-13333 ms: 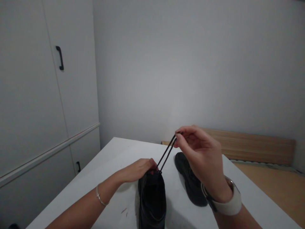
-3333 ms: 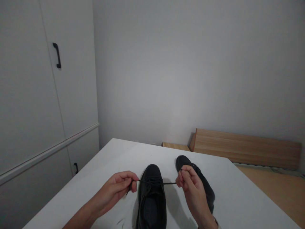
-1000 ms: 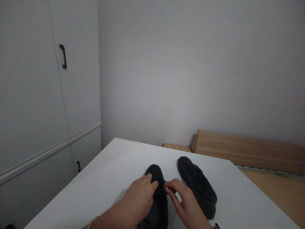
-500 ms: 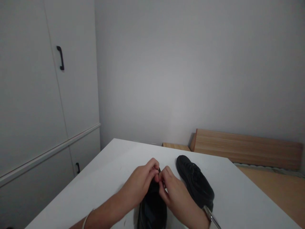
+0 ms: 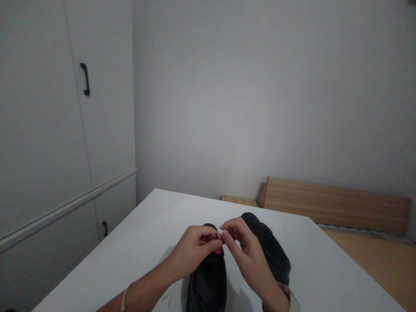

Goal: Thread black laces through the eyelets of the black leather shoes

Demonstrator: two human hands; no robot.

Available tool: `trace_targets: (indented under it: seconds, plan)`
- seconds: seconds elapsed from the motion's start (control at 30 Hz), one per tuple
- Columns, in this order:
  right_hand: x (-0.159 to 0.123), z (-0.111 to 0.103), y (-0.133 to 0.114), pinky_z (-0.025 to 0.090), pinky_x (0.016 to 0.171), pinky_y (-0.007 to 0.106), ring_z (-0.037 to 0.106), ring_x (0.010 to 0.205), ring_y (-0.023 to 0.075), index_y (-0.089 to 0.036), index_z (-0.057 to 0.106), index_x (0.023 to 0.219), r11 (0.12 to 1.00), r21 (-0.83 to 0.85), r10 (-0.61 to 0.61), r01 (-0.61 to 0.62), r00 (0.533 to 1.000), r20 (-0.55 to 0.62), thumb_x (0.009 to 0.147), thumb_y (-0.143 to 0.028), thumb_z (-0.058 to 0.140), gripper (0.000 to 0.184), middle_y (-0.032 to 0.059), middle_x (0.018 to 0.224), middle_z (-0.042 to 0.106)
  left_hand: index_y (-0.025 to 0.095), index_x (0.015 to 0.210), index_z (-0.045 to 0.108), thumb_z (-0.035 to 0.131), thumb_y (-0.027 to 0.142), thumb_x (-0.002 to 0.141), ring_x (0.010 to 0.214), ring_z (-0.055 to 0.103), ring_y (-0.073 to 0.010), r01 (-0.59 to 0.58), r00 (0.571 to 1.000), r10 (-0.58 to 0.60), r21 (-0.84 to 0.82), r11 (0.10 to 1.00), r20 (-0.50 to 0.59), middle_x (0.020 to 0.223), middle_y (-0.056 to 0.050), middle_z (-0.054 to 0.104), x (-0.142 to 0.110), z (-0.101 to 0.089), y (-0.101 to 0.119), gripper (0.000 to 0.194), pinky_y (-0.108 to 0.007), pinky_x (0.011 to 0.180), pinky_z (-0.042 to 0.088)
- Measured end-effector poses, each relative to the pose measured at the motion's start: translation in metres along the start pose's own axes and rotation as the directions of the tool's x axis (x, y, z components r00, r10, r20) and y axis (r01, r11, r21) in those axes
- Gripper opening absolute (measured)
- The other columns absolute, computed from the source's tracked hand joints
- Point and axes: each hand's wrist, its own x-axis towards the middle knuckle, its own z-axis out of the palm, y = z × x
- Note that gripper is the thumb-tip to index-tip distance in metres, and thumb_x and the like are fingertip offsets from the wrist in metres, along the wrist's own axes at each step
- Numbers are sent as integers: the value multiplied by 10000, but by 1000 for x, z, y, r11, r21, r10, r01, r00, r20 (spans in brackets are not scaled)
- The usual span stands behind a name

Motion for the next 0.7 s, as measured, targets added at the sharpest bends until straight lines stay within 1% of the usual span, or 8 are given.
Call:
trace_targets:
  seconds: [0.07, 0.17, 0.27, 0.37, 0.43, 0.5, 0.6, 0.7]
  plan:
    - [-2, 0, 8, 452, 748, 297, 582, 833, 186, -206, 634, 972, 996, 78, 49, -51, 998, 27, 952, -356, 508, 197, 31, 884, 616, 116, 799, 735, 702, 319, 774, 704, 648, -168, 32, 998, -30, -39, 999, 51, 709, -40, 696, -3, -3, 1, 207, -281, 722, 502]
    - [-3, 0, 20, 462, 782, 315, 610, 856, 204, -198, 668, 933, 986, 118, 105, -122, 985, 139, 968, -398, 481, 276, 35, 858, 656, 117, 822, 754, 703, 334, 787, 724, 666, -180, 74, 990, -71, -21, 997, 121, 740, -60, 717, -7, -8, 3, 226, -292, 724, 512]
    - [-2, 1, 25, 465, 794, 336, 629, 856, 222, -194, 715, 888, 980, 113, 133, -163, 962, 238, 949, -408, 520, 296, 40, 835, 691, 149, 820, 767, 681, 221, 803, 769, 661, -176, -81, 992, 53, 256, 963, 113, 805, -59, 725, -10, -11, 6, 114, -273, 733, 497]
    - [0, 1, 24, 470, 791, 346, 638, 841, 229, -199, 742, 880, 972, 141, 143, -186, 952, 270, 909, -430, 588, 279, 43, 829, 719, 188, 872, 756, 558, 77, 841, 818, 639, -168, -310, 950, 262, 606, 732, 169, 900, -57, 709, -13, -12, 5, 230, -262, 746, 479]
    - [0, 2, 23, 476, 771, 343, 639, 794, 218, -196, 746, 889, 953, 208, 153, -219, 943, 296, 888, -460, 614, 295, 34, 782, 714, 180, 949, 724, 478, 56, 885, 828, 622, -186, -394, 910, 348, 736, 550, 226, 915, -70, 697, -15, -11, 1, 283, -286, 746, 480]
    - [0, 4, 23, 482, 742, 334, 633, 737, 202, -191, 745, 866, 930, 269, 164, -252, 937, 309, 870, -490, 630, 321, 22, 724, 696, 162, 968, 694, 434, 90, 941, 828, 610, -205, -443, 869, 418, 792, 420, 264, 900, -83, 696, -16, -10, -5, 270, -316, 756, 482]
    - [-1, 8, 26, 491, 734, 325, 630, 737, 195, -194, 730, 827, 917, 298, 186, -267, 944, 274, 831, -498, 675, 309, 16, 732, 695, 163, 888, 683, 406, 145, 986, 825, 610, -206, -493, 812, 516, 795, 355, 273, 892, -88, 701, -16, -8, -12, 295, -323, 753, 486]
    - [-3, 11, 28, 489, 728, 316, 626, 764, 197, -192, 707, 824, 919, 294, 203, -263, 954, 219, 818, -467, 695, 276, 21, 772, 698, 177, 879, 694, 438, 150, 980, 865, 624, -201, -518, 784, 578, 752, 407, 227, 923, -87, 706, -15, -8, -15, 277, -318, 778, 491]
